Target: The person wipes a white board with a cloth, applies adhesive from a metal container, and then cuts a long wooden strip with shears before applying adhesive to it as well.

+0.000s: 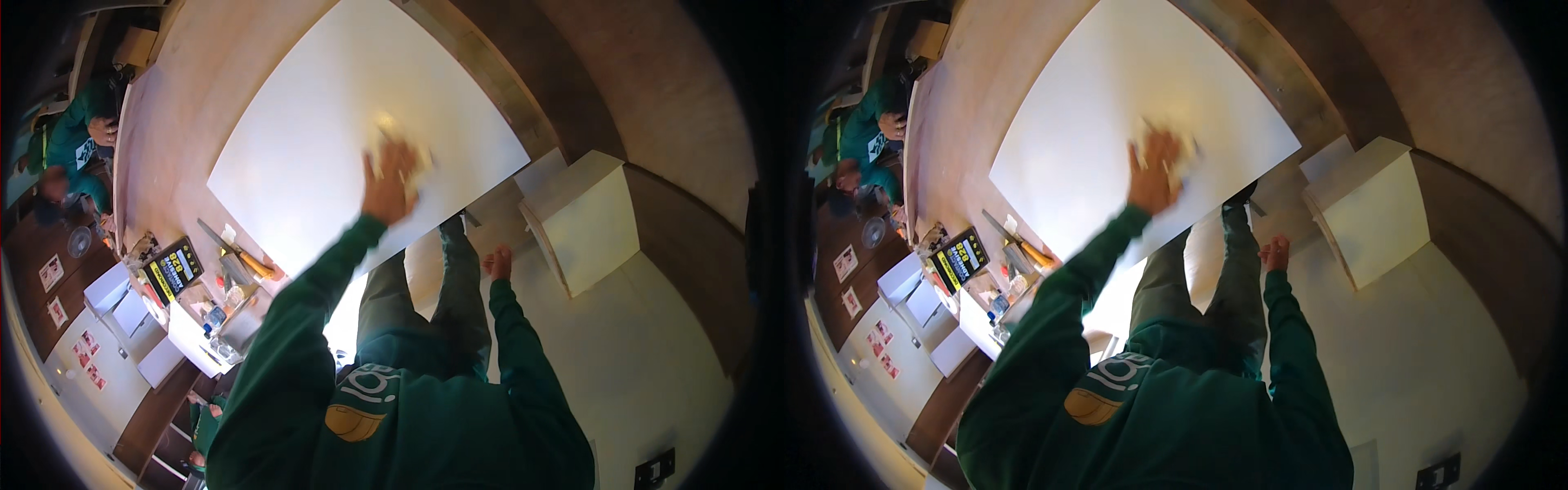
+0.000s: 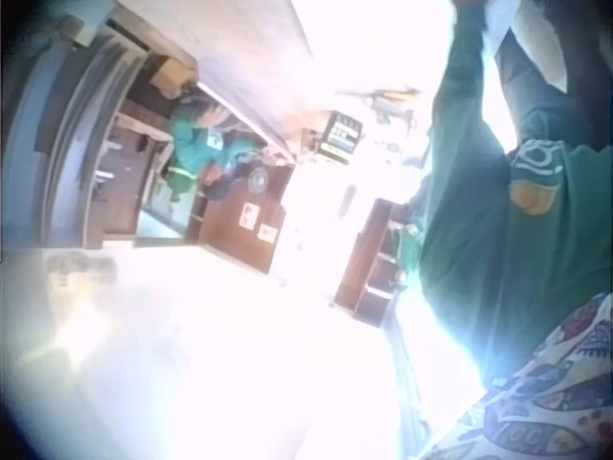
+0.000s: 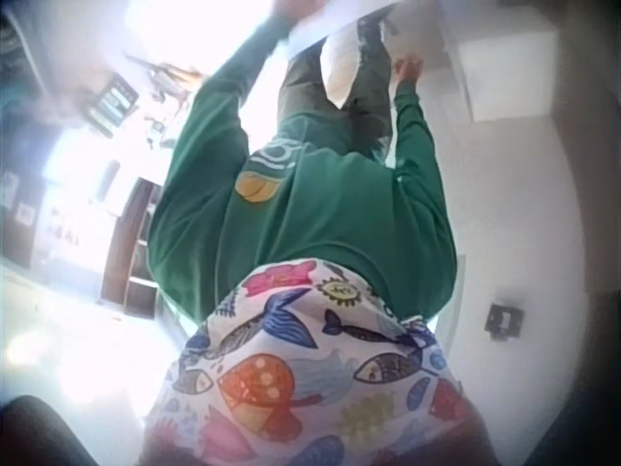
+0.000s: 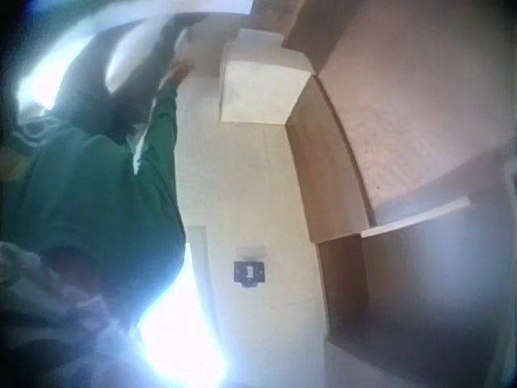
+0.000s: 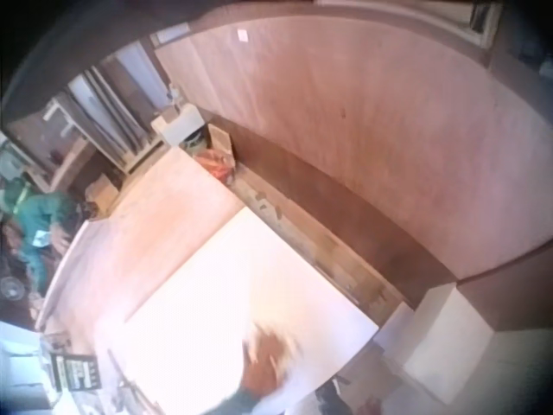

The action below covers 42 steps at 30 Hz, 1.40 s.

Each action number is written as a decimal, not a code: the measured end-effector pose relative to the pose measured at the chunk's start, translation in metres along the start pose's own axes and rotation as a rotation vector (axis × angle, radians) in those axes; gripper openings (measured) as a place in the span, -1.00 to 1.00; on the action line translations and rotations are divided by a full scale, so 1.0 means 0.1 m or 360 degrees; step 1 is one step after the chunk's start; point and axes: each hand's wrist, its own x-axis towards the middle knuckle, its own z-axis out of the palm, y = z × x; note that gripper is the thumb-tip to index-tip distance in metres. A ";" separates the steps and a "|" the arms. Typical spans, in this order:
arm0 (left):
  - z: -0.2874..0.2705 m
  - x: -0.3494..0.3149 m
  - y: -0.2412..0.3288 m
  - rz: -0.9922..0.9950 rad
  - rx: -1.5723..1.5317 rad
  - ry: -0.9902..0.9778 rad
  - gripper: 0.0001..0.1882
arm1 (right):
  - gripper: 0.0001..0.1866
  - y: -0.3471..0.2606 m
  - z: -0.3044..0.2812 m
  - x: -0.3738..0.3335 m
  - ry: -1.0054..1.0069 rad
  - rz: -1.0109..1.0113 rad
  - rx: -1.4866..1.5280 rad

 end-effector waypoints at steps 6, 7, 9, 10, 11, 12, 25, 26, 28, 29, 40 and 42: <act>-0.16 -0.33 -0.66 0.0009 0.0037 -0.0019 -0.05 | -0.61 -0.19 0.02 -0.04 -0.0041 -0.0106 0.0114; -0.18 -0.08 -0.99 -0.0038 0.0033 0.0223 -0.08 | -0.60 -0.19 0.03 -0.03 -0.0022 -0.0084 0.0106; -0.33 0.44 -1.60 -0.0166 0.0054 0.0429 -0.14 | -0.58 -0.14 -0.06 0.09 -0.0005 -0.0035 0.0096; -0.42 0.74 -1.83 -0.0274 0.0031 0.0516 -0.16 | -0.57 -0.02 -0.16 0.19 -0.0010 -0.0020 0.0090; -0.52 1.00 -2.05 -0.0391 0.0016 0.0607 -0.18 | -0.56 0.09 -0.18 0.26 -0.0030 -0.0007 0.0083; -0.58 1.24 -2.13 -0.0409 0.0059 0.0634 -0.19 | -0.56 0.17 -0.13 0.29 -0.0007 -0.0017 0.0076; -0.43 0.56 -1.82 -0.0686 -0.0036 0.0708 -0.26 | -0.57 -0.29 0.30 0.10 -0.0136 -0.0159 -0.0177; -0.28 0.09 -1.87 -0.0704 -0.0107 0.0696 -0.26 | -0.57 -0.30 0.28 0.14 -0.0123 -0.0159 -0.0156; -0.04 -0.89 -1.72 -0.0709 -0.0058 0.0417 -0.18 | -0.59 -0.33 0.34 0.17 -0.0141 -0.0084 -0.0196; 0.01 -1.23 -1.57 -0.0682 -0.0111 0.0375 -0.16 | -0.59 -0.33 0.40 0.20 -0.0148 -0.0050 -0.0210; -0.23 -0.48 -1.93 -0.0480 -0.0172 0.0532 -0.21 | -0.65 -0.04 0.42 -0.04 -0.0167 0.0070 -0.0528; -0.11 -0.75 -1.70 -0.0393 -0.0205 0.0422 -0.21 | -0.66 -0.06 0.50 -0.21 -0.0191 0.0047 -0.0517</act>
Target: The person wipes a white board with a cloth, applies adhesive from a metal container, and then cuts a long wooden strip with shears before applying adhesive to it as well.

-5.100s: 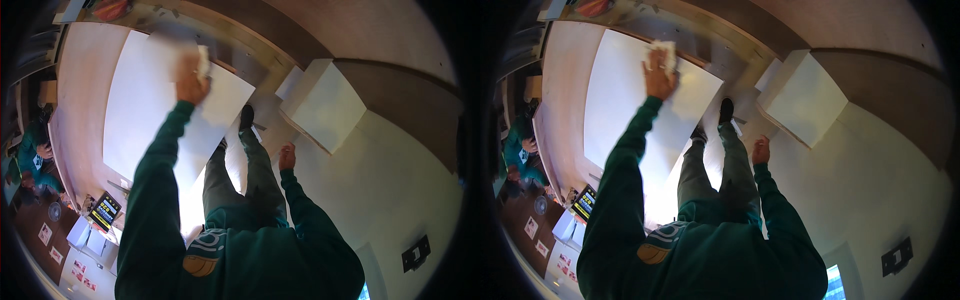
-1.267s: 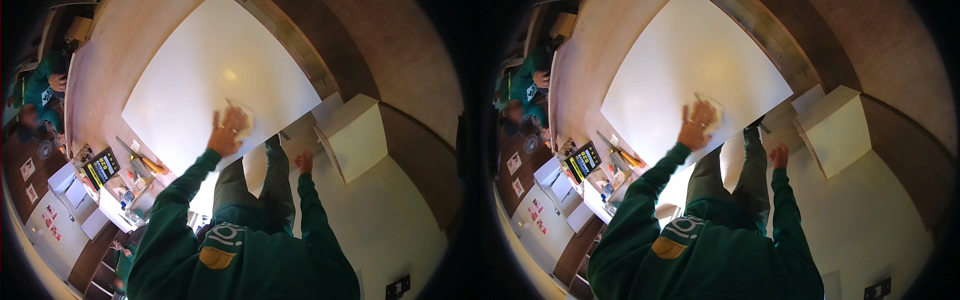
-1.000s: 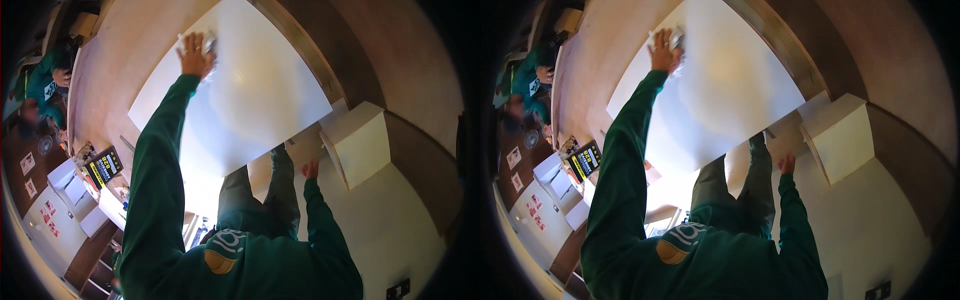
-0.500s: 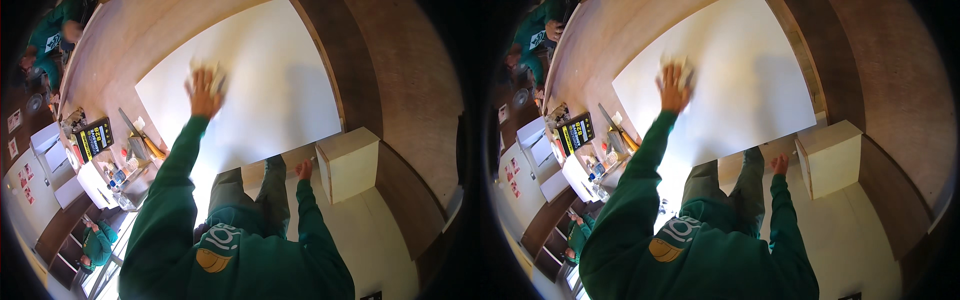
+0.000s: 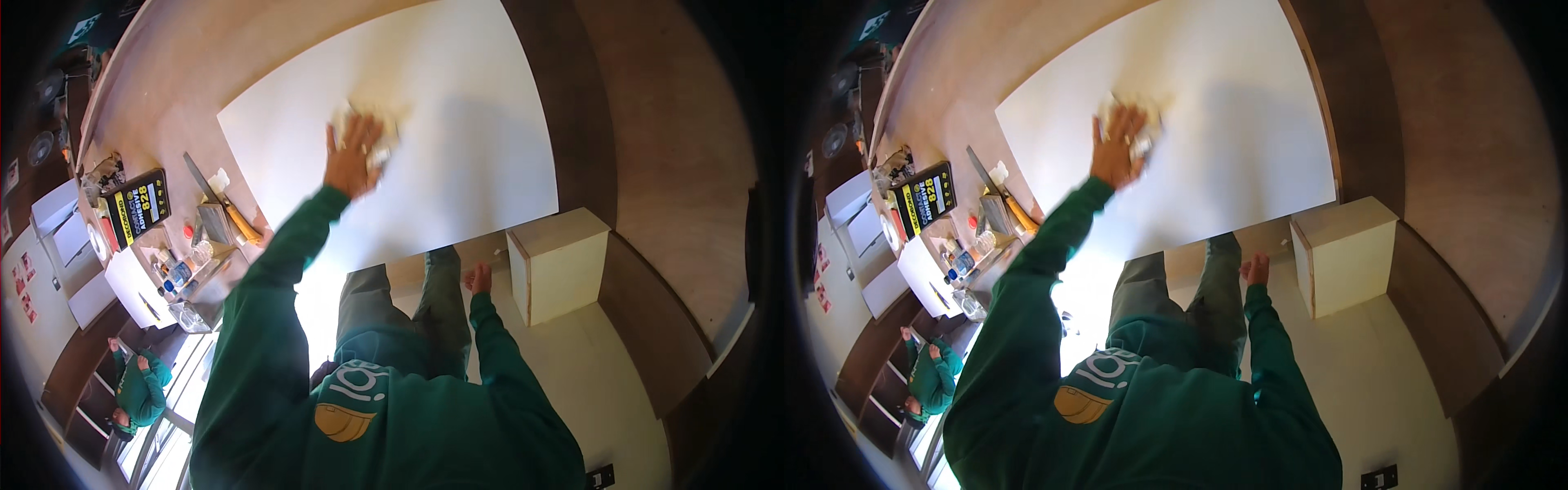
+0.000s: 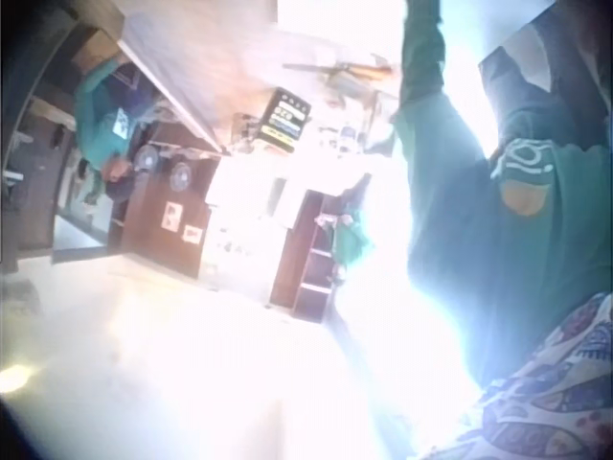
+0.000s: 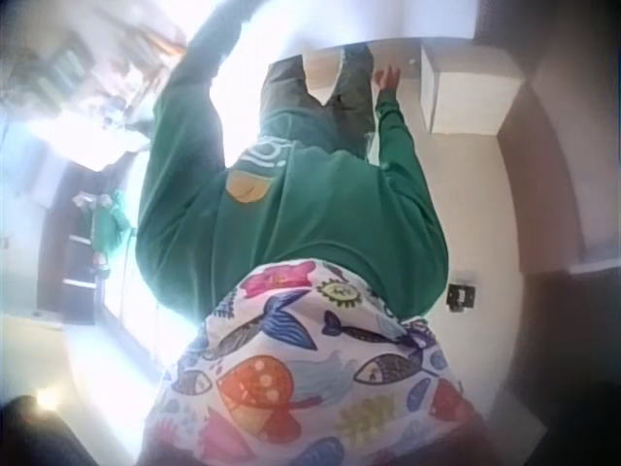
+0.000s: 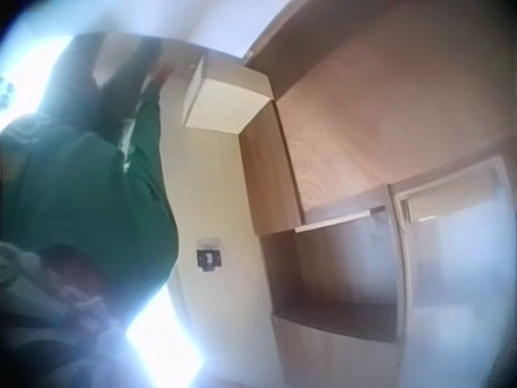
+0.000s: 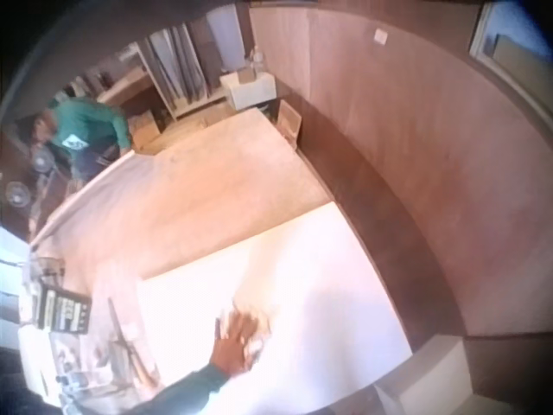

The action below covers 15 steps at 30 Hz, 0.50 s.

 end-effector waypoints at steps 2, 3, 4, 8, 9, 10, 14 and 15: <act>-0.03 -0.11 0.08 0.0013 -0.0023 -0.0175 -0.21 | -0.65 -0.03 -0.05 0.02 -0.0009 0.0002 0.0065; -0.06 -0.08 0.04 0.0057 -0.0001 -0.0171 -0.21 | -0.65 -0.04 -0.09 0.05 -0.0011 0.0008 0.0099; -0.10 0.03 0.00 0.0063 0.0000 -0.0089 -0.19 | -0.64 -0.06 -0.16 0.11 0.0013 -0.0018 0.0104; -0.17 0.72 -0.32 -0.0147 0.0062 0.0231 -0.24 | -0.59 -0.10 -0.07 0.22 0.0067 -0.0138 0.0152; -0.15 0.68 -0.37 -0.0168 0.0086 0.0232 -0.23 | -0.57 -0.12 -0.06 0.20 0.0061 -0.0187 0.0150; -0.07 0.51 -0.32 -0.0149 0.0096 0.0179 -0.22 | -0.57 -0.13 -0.04 0.16 0.0066 -0.0148 0.0121; 0.01 -0.29 0.13 0.0091 -0.0005 -0.0216 -0.16 | -0.56 0.09 -0.03 -0.07 0.0063 -0.0048 0.0121; -0.04 -0.30 0.08 0.0148 0.0037 -0.0274 -0.15 | -0.56 0.13 -0.02 -0.08 0.0061 -0.0037 0.0133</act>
